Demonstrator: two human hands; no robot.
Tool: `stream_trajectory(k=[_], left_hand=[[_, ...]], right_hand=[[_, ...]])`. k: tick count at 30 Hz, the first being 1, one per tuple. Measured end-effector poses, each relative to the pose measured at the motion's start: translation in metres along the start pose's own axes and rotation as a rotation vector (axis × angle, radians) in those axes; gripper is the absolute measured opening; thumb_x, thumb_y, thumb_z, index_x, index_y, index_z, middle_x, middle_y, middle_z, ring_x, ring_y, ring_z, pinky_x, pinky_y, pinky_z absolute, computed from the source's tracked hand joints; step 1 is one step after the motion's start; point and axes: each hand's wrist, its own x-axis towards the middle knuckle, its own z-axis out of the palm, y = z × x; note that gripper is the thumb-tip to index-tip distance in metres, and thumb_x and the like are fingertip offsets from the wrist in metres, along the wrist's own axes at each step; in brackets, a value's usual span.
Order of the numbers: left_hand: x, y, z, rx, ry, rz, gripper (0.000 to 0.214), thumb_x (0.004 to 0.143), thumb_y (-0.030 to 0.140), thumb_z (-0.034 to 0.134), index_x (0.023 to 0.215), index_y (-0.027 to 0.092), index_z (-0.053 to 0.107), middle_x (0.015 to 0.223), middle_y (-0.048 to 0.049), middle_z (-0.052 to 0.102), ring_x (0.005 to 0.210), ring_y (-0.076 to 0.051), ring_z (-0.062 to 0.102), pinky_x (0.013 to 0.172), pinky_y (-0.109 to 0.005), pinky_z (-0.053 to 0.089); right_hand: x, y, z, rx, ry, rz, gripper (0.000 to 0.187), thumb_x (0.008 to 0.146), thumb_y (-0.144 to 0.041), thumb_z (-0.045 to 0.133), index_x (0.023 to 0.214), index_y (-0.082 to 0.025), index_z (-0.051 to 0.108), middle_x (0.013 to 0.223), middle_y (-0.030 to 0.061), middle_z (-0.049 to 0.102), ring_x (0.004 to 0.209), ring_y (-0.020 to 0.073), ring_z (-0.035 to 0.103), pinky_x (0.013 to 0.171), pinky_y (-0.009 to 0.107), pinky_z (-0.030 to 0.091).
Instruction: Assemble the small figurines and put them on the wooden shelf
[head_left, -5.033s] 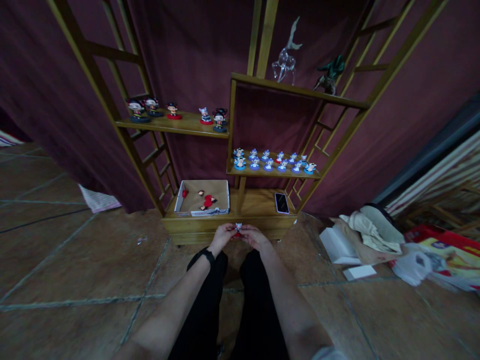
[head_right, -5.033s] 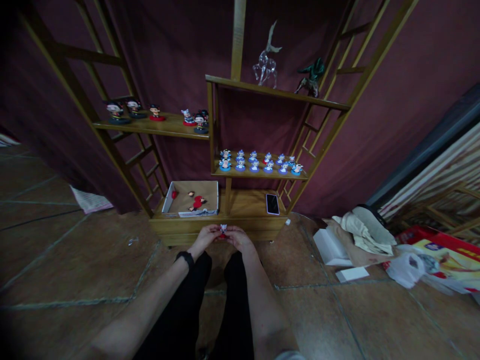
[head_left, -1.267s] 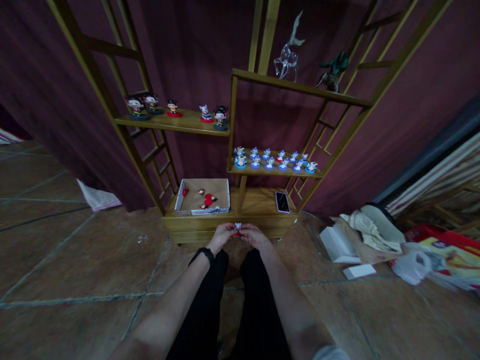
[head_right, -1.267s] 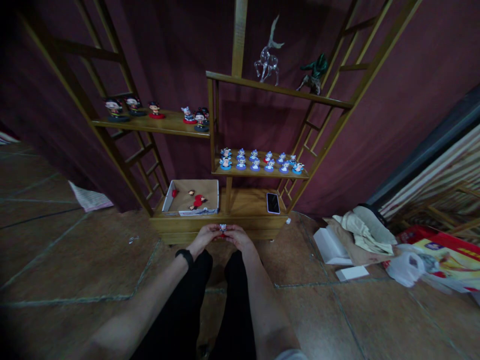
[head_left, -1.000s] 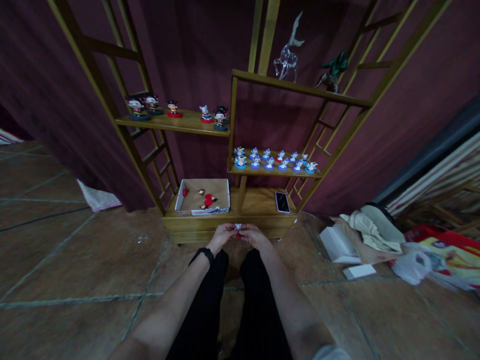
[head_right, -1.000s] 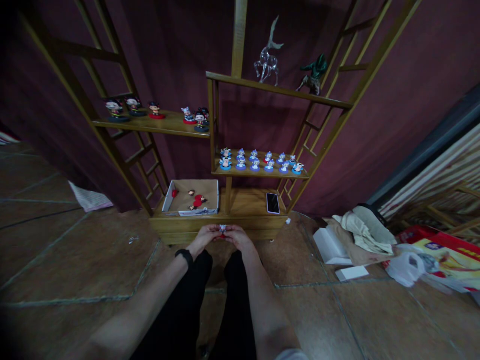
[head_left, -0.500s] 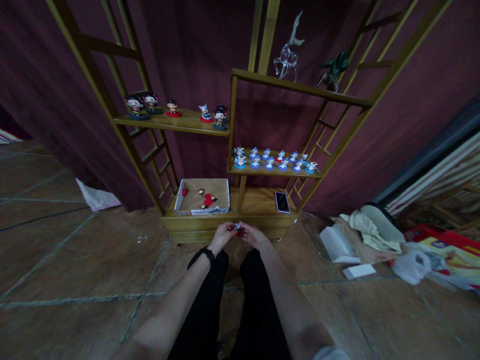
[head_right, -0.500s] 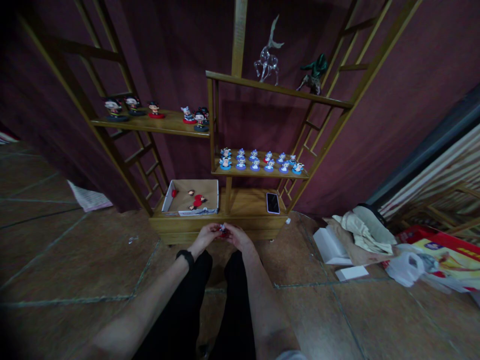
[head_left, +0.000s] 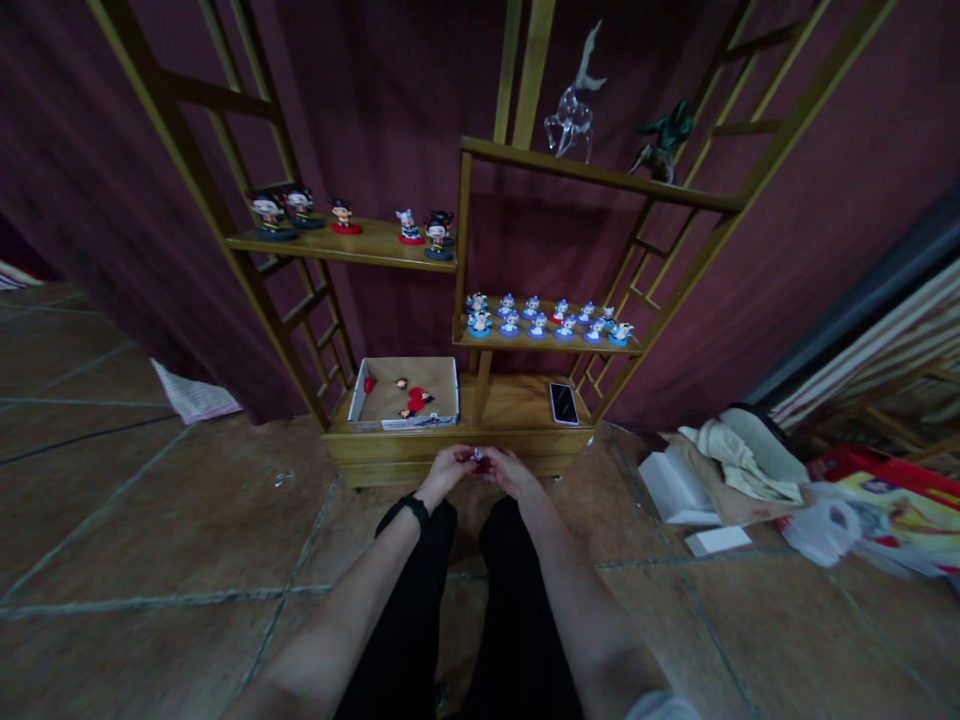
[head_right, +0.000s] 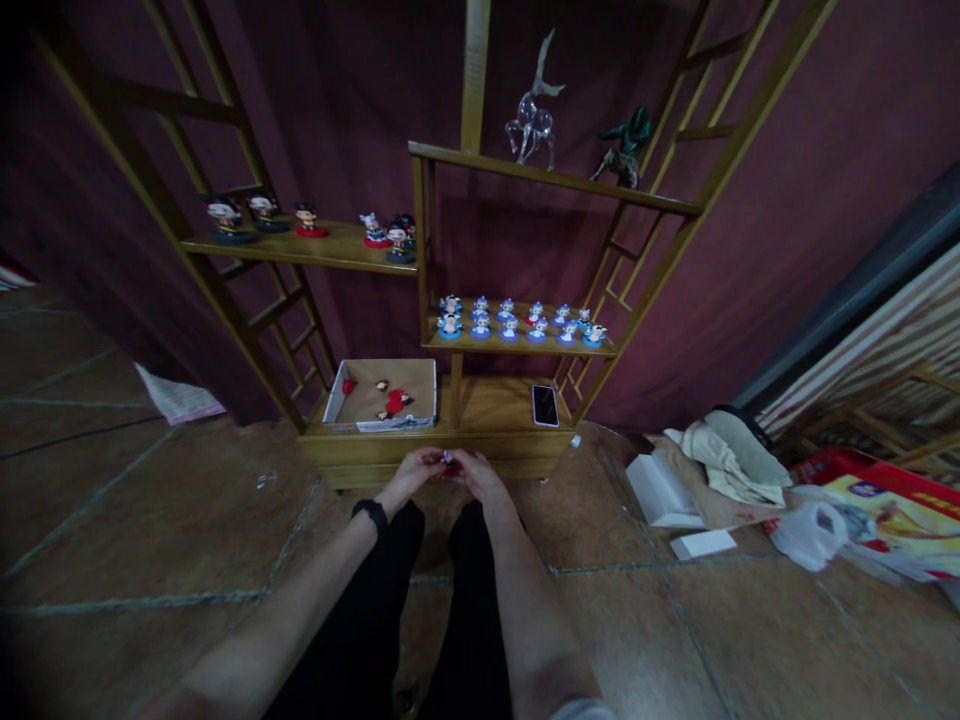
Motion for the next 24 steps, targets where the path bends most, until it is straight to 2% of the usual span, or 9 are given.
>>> stream_trajectory(k=[6,11,15,20,24], left_hand=[[0.000,0.000,0.001,0.003,-0.045,0.030,0.028,0.054,0.011,0.068,0.081,0.012,0.063,0.073,-0.0036,0.067,0.067,-0.014,0.061,0.068,-0.026,0.047],[0.000,-0.002,0.000,0.137,-0.054,0.104,0.030,0.058,0.012,0.066,0.088,0.012,0.062,0.075,-0.0030,0.066,0.069,-0.014,0.060,0.071,-0.027,0.047],[-0.004,0.001,0.002,0.375,-0.010,0.153,0.029,0.063,0.012,0.063,0.092,0.015,0.062,0.081,-0.0039,0.066,0.078,-0.016,0.061,0.076,-0.028,0.046],[-0.018,0.012,0.008,0.800,0.048,0.255,0.032,0.074,0.016,0.055,0.106,0.018,0.057,0.101,-0.0087,0.061,0.093,-0.018,0.058,0.083,-0.029,0.042],[-0.029,0.020,0.012,1.035,0.023,0.251,0.031,0.083,0.023,0.044,0.113,0.019,0.051,0.110,-0.0106,0.055,0.092,-0.019,0.058,0.076,-0.028,0.043]], right_hand=[[0.003,0.002,-0.001,0.037,0.073,-0.001,0.020,0.064,-0.031,0.067,0.078,-0.016,0.065,0.074,0.0026,0.068,0.066,0.0132,0.062,0.069,0.028,0.051],[0.005,0.002,-0.003,0.089,0.031,0.009,0.020,0.070,-0.034,0.064,0.080,-0.017,0.064,0.078,0.0031,0.069,0.073,0.0136,0.063,0.071,0.026,0.049],[0.005,0.002,-0.004,0.080,0.010,0.028,0.017,0.071,-0.032,0.064,0.081,-0.017,0.064,0.080,0.0037,0.069,0.074,0.0137,0.063,0.070,0.026,0.049],[0.004,0.001,-0.005,0.075,0.018,0.046,0.016,0.069,-0.028,0.065,0.081,-0.017,0.064,0.078,0.0033,0.069,0.070,0.0128,0.062,0.069,0.025,0.047],[0.004,0.000,-0.005,0.075,0.015,0.069,0.017,0.068,-0.028,0.065,0.081,-0.017,0.064,0.075,0.0022,0.068,0.067,0.0124,0.061,0.066,0.025,0.046]])
